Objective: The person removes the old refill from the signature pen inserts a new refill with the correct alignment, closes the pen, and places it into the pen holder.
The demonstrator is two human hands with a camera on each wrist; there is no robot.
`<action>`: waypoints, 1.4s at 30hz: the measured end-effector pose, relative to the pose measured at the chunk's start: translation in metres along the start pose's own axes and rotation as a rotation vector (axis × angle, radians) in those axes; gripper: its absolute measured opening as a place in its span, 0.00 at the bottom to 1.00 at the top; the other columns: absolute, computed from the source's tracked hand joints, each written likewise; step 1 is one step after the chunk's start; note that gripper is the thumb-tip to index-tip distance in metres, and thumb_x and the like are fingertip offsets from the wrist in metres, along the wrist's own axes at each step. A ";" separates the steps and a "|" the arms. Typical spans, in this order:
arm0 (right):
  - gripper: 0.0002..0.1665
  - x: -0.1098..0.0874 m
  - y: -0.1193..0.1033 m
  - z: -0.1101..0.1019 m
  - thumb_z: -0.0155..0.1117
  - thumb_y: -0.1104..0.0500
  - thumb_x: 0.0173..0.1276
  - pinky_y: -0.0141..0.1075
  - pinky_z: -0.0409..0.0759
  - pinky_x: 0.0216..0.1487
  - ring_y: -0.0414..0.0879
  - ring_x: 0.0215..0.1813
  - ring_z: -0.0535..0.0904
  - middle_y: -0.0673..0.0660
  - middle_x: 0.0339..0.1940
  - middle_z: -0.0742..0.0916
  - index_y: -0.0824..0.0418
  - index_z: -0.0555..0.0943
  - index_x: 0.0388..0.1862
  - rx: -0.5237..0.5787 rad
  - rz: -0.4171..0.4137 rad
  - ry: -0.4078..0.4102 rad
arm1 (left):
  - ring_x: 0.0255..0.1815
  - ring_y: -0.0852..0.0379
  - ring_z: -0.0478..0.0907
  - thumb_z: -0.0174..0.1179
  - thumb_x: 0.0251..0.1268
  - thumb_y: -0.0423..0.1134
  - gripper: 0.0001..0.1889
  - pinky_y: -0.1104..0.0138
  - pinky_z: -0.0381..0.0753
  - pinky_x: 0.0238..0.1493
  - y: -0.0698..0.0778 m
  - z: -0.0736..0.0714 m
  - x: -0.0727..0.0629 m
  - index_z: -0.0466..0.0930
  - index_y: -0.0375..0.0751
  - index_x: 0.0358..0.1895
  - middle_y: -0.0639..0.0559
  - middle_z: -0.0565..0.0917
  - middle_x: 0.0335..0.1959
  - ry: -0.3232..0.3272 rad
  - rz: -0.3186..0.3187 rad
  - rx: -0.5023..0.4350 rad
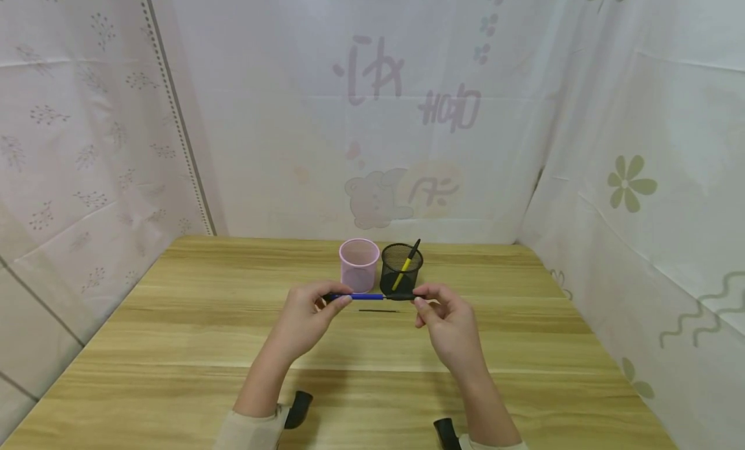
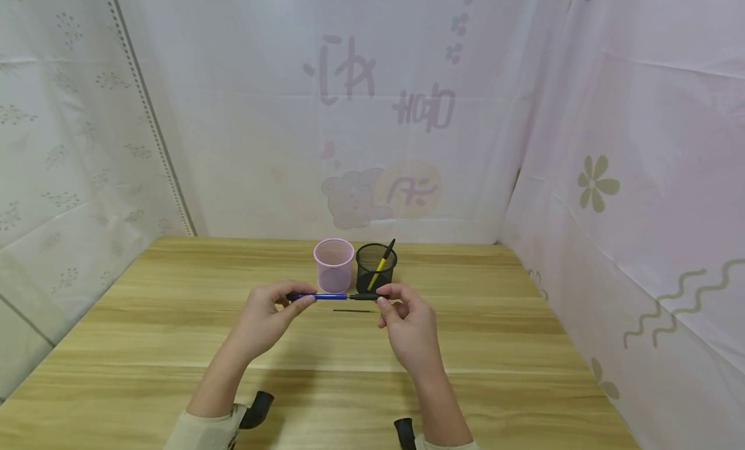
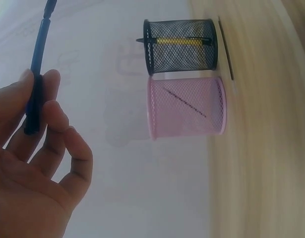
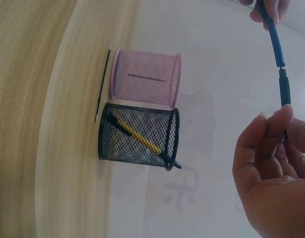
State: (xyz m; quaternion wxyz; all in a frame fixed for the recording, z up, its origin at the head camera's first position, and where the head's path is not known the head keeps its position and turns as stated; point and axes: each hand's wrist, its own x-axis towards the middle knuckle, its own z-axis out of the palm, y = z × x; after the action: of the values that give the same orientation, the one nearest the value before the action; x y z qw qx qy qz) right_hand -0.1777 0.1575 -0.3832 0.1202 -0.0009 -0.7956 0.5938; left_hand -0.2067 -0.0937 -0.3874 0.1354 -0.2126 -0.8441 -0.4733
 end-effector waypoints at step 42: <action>0.07 -0.003 0.001 -0.002 0.70 0.65 0.75 0.30 0.62 0.23 0.43 0.30 0.82 0.56 0.26 0.85 0.59 0.88 0.49 0.002 0.014 -0.006 | 0.38 0.55 0.86 0.65 0.76 0.35 0.06 0.65 0.84 0.43 0.000 0.002 -0.003 0.91 0.42 0.47 0.53 0.92 0.36 -0.038 -0.005 -0.028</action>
State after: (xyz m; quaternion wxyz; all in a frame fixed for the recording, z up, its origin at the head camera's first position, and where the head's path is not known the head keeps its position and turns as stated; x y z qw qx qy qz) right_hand -0.1744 0.1590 -0.3839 0.1139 -0.0046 -0.7951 0.5956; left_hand -0.2046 -0.0924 -0.3896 0.1151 -0.2211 -0.8404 -0.4813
